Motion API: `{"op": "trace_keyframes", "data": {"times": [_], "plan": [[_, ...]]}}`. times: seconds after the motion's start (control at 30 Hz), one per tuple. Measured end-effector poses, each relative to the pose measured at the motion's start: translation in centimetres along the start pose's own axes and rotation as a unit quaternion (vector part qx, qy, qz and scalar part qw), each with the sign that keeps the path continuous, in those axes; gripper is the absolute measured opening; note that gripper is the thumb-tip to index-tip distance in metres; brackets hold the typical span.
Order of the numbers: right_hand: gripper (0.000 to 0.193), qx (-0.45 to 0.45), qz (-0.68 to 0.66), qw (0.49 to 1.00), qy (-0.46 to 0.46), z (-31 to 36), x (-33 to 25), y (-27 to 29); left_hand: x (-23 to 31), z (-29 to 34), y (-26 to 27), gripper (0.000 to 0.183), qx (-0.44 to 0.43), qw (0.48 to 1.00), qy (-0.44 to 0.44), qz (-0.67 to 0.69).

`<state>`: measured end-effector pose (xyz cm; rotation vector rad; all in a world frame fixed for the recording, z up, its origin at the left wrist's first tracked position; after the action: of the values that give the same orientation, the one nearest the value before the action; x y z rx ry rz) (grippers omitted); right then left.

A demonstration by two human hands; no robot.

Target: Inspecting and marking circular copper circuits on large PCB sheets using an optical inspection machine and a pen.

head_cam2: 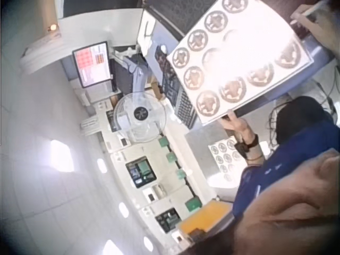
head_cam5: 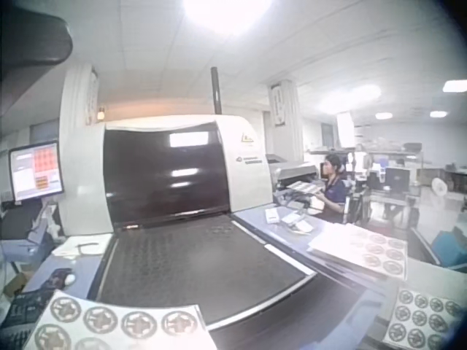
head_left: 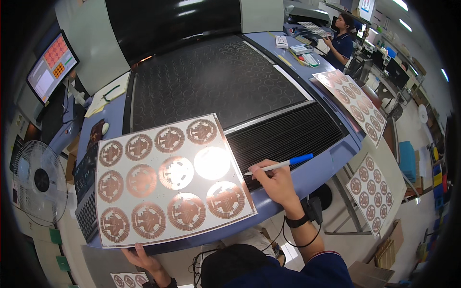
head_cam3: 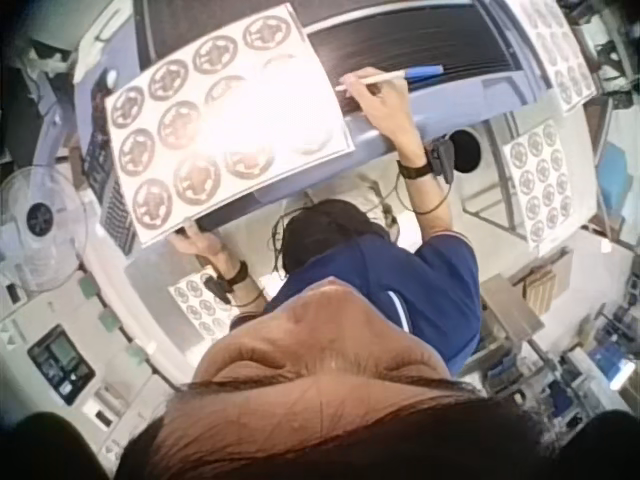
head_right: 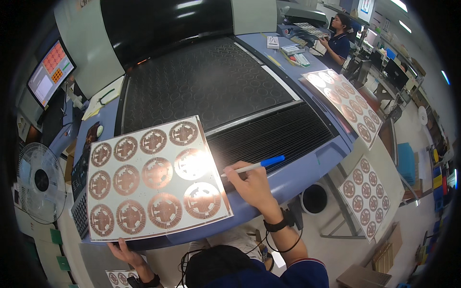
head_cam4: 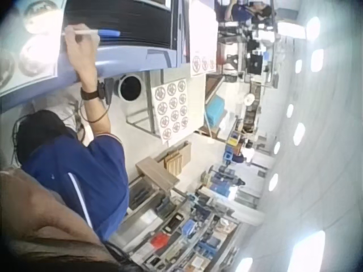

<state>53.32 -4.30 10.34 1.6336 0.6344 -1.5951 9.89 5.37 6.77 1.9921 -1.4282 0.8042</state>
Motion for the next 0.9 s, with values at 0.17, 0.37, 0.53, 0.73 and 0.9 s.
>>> {"op": "trace_keyframes", "data": {"times": [0.17, 0.37, 0.53, 0.73, 0.9], "plan": [[0.01, 0.044, 0.082, 0.994, 0.065, 1.1, -1.1, -0.3, -0.5, 0.3, 0.4, 0.061, 0.003, 0.999, 0.038, 0.003], [0.007, 0.065, 0.088, 0.991, 0.073, 1.5, -1.5, -0.5, 0.2, -0.1, -0.2, 0.061, 0.027, 0.999, 0.034, 0.026], [0.007, 0.054, 0.077, 0.992, 0.082, 1.6, -1.2, -0.3, 0.2, 0.0, -0.2, 0.061, 0.025, 0.998, 0.041, 0.029], [0.006, 0.046, 0.073, 0.993, 0.081, 1.7, -1.0, -0.2, -0.1, 0.0, 0.2, 0.062, 0.028, 0.999, 0.026, 0.014], [0.005, 0.012, 0.081, 0.992, 0.096, 2.1, -1.5, -0.4, -0.7, 0.3, 0.8, 0.062, 0.031, 0.999, 0.027, 0.014]]}}
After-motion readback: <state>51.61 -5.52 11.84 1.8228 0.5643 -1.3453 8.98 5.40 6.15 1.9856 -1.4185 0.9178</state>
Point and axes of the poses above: each hand's wrist, its own z-axis away from the middle knuckle, its own y-axis out of the back of the hand, x = y × z, the point moved 5 cm from there along -z, towards the middle knuckle, and after that the axes turned 12 degrees about -y, right-handed, at the moved point
